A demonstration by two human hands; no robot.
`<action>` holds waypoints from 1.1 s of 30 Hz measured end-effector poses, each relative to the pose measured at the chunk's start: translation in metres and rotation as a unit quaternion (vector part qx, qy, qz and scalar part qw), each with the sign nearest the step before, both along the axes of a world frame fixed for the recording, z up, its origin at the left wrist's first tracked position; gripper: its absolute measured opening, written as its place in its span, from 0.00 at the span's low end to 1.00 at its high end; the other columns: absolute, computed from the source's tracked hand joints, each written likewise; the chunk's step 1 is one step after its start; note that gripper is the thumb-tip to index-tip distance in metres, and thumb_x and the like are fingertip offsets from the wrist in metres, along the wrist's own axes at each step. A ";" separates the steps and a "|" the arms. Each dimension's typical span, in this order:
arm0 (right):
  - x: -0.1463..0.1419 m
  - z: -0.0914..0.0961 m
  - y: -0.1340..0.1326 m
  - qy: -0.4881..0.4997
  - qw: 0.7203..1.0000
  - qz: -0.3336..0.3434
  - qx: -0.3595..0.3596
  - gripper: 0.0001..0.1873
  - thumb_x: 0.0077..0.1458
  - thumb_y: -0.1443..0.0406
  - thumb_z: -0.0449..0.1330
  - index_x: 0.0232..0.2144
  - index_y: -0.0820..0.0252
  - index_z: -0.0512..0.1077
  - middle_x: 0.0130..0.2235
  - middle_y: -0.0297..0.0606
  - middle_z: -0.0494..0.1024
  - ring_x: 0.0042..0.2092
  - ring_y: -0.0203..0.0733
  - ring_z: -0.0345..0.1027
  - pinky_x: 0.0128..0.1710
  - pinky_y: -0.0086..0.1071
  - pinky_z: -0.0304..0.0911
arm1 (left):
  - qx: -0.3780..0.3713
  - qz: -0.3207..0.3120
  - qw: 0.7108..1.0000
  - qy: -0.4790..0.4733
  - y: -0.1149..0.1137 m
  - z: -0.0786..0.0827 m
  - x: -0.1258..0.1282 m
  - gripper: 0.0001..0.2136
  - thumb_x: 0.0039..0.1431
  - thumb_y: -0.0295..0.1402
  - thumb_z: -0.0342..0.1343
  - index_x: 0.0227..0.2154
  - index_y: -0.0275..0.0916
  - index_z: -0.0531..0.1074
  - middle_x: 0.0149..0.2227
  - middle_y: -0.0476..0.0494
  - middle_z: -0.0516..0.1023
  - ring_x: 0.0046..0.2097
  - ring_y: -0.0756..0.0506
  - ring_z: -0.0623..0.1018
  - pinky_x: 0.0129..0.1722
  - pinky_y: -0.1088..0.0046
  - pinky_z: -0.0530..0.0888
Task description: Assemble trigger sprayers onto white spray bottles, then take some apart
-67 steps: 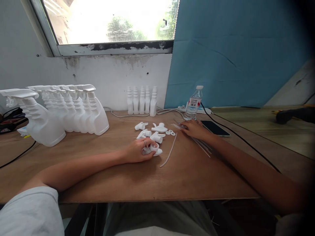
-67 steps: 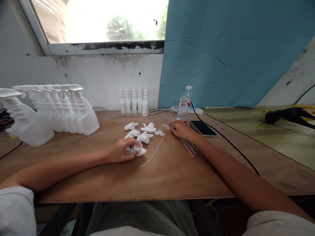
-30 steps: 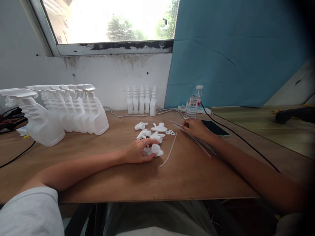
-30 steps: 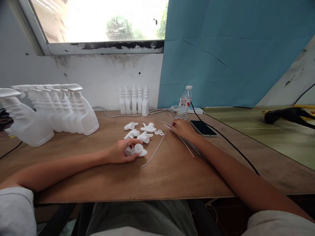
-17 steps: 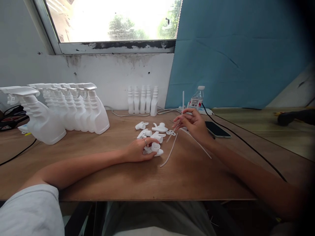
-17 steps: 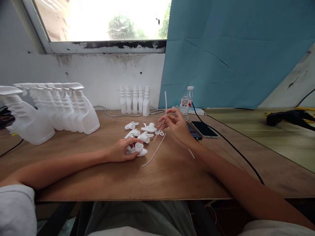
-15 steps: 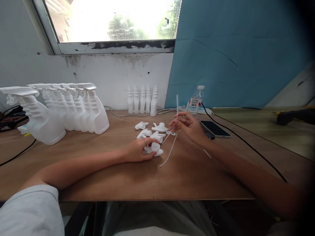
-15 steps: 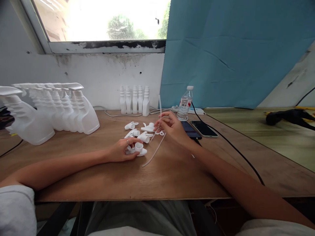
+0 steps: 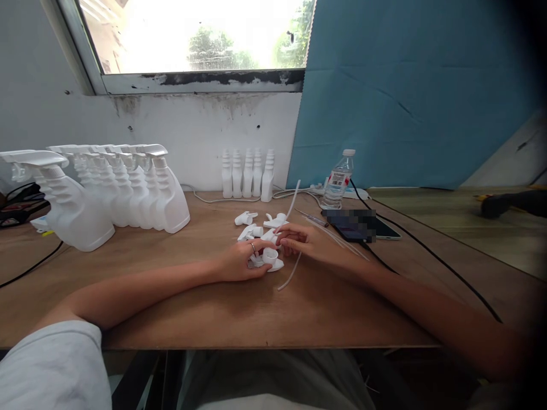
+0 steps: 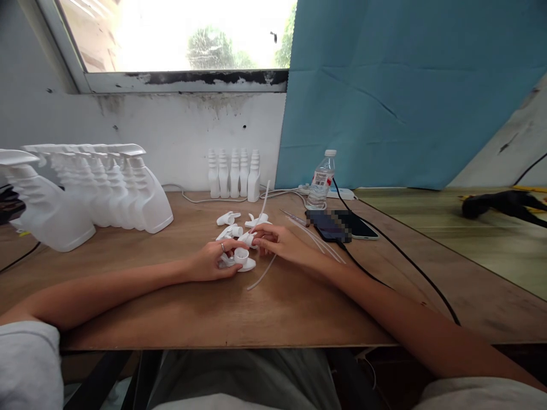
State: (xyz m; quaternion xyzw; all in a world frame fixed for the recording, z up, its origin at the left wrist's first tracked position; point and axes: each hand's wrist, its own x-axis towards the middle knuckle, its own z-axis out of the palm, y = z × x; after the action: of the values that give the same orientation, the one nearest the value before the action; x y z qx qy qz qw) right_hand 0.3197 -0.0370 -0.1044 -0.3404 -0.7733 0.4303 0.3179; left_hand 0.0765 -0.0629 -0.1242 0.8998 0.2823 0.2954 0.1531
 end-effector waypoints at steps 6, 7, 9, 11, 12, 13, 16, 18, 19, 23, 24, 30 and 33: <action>-0.009 0.001 -0.006 0.050 0.998 0.000 -0.031 0.19 0.49 0.53 0.67 0.36 0.61 0.72 0.31 0.34 0.74 0.28 0.33 0.66 0.30 0.30 0.62 | -0.015 -0.002 1.000 0.017 -0.002 0.003 0.000 0.20 0.57 0.40 0.56 0.52 0.41 0.68 0.39 0.46 0.76 0.38 0.48 0.74 0.39 0.73 0.72; -0.010 0.001 -0.007 0.055 0.998 0.002 -0.033 0.18 0.49 0.53 0.67 0.34 0.61 0.72 0.31 0.35 0.75 0.30 0.34 0.68 0.31 0.31 0.64 | -0.019 -0.007 1.000 0.018 -0.003 0.004 0.000 0.20 0.57 0.40 0.56 0.52 0.41 0.68 0.40 0.46 0.76 0.38 0.49 0.74 0.39 0.73 0.72; -0.011 0.002 -0.008 0.069 0.997 -0.007 -0.015 0.18 0.51 0.52 0.65 0.34 0.60 0.71 0.34 0.38 0.77 0.33 0.37 0.71 0.33 0.32 0.66 | -0.026 -0.011 0.999 0.017 -0.003 0.004 -0.001 0.20 0.58 0.40 0.55 0.52 0.41 0.68 0.41 0.46 0.76 0.38 0.49 0.74 0.39 0.73 0.72; -0.010 0.005 -0.009 0.112 0.993 -0.033 0.018 0.17 0.55 0.52 0.63 0.36 0.58 0.67 0.37 0.39 0.78 0.34 0.39 0.74 0.33 0.33 0.68 | -0.040 -0.009 0.999 0.014 -0.002 0.003 -0.001 0.21 0.57 0.40 0.56 0.53 0.42 0.67 0.41 0.46 0.76 0.38 0.49 0.74 0.40 0.73 0.72; -0.009 0.008 -0.009 0.145 0.988 -0.050 0.034 0.17 0.56 0.52 0.62 0.37 0.57 0.65 0.37 0.39 0.79 0.33 0.39 0.75 0.34 0.34 0.68 | -0.049 -0.005 0.999 0.010 -0.002 0.002 -0.001 0.22 0.57 0.41 0.57 0.53 0.42 0.66 0.41 0.46 0.76 0.38 0.49 0.74 0.40 0.72 0.72; -0.008 0.011 -0.010 0.177 0.981 -0.064 0.046 0.17 0.57 0.52 0.61 0.37 0.56 0.63 0.37 0.38 0.79 0.33 0.40 0.75 0.34 0.35 0.69 | -0.059 -0.004 0.998 0.002 -0.001 0.001 -0.001 0.23 0.56 0.41 0.58 0.53 0.42 0.65 0.40 0.46 0.76 0.38 0.49 0.74 0.40 0.72 0.72; -0.004 0.020 -0.014 0.229 0.968 -0.074 0.069 0.18 0.58 0.52 0.61 0.38 0.54 0.58 0.35 0.35 0.79 0.32 0.41 0.76 0.36 0.38 0.71 | -0.078 -0.002 0.997 -0.025 0.000 -0.002 -0.001 0.22 0.54 0.42 0.59 0.50 0.41 0.64 0.41 0.45 0.75 0.37 0.49 0.73 0.37 0.72 0.72; -0.004 0.023 -0.018 0.218 0.971 -0.057 0.078 0.17 0.59 0.52 0.60 0.38 0.54 0.58 0.35 0.36 0.79 0.32 0.42 0.76 0.37 0.40 0.72 | -0.076 0.002 0.997 -0.032 0.001 -0.003 -0.001 0.20 0.53 0.43 0.60 0.46 0.41 0.64 0.38 0.46 0.74 0.34 0.49 0.72 0.35 0.72 0.71; -0.005 0.023 -0.020 0.208 0.974 -0.044 0.079 0.17 0.60 0.52 0.59 0.38 0.54 0.58 0.35 0.36 0.79 0.33 0.42 0.77 0.38 0.41 0.72 | -0.074 0.003 0.997 -0.033 0.001 -0.003 -0.001 0.19 0.53 0.44 0.60 0.44 0.41 0.64 0.36 0.47 0.73 0.33 0.49 0.72 0.34 0.72 0.71; -0.010 0.018 -0.028 0.192 0.977 -0.008 0.093 0.12 0.63 0.55 0.56 0.39 0.55 0.60 0.35 0.37 0.79 0.34 0.41 0.77 0.39 0.40 0.72 | -0.074 0.003 0.997 -0.036 0.000 -0.003 -0.001 0.17 0.53 0.43 0.61 0.41 0.41 0.64 0.33 0.48 0.71 0.31 0.50 0.71 0.32 0.72 0.70; -0.011 0.017 -0.029 0.192 0.976 -0.005 0.100 0.11 0.64 0.56 0.56 0.39 0.55 0.60 0.36 0.37 0.79 0.35 0.40 0.77 0.39 0.40 0.72 | -0.075 0.004 0.997 -0.035 0.000 -0.003 -0.001 0.17 0.53 0.42 0.61 0.41 0.41 0.64 0.33 0.48 0.72 0.31 0.50 0.71 0.32 0.72 0.70; -0.012 0.015 -0.028 0.180 0.976 -0.003 0.121 0.11 0.64 0.56 0.55 0.38 0.55 0.60 0.36 0.37 0.80 0.35 0.40 0.77 0.39 0.40 0.73 | -0.070 0.004 0.997 -0.023 0.000 -0.002 -0.002 0.18 0.54 0.42 0.60 0.43 0.41 0.64 0.34 0.48 0.71 0.32 0.50 0.71 0.33 0.72 0.71; -0.011 0.017 -0.029 0.159 0.979 -0.001 0.131 0.13 0.63 0.54 0.55 0.38 0.55 0.60 0.35 0.37 0.80 0.35 0.41 0.77 0.39 0.39 0.73 | -0.071 0.003 0.997 -0.023 0.001 -0.003 -0.001 0.18 0.54 0.43 0.60 0.43 0.40 0.65 0.35 0.47 0.72 0.33 0.49 0.71 0.34 0.72 0.71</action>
State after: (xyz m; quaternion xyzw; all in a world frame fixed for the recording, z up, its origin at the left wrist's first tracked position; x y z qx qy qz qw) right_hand 0.3090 -0.0655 -0.0877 -0.2242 -0.7621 0.3735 0.4790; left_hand 0.0753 -0.0624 -0.1270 0.8789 0.3015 0.2953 0.2222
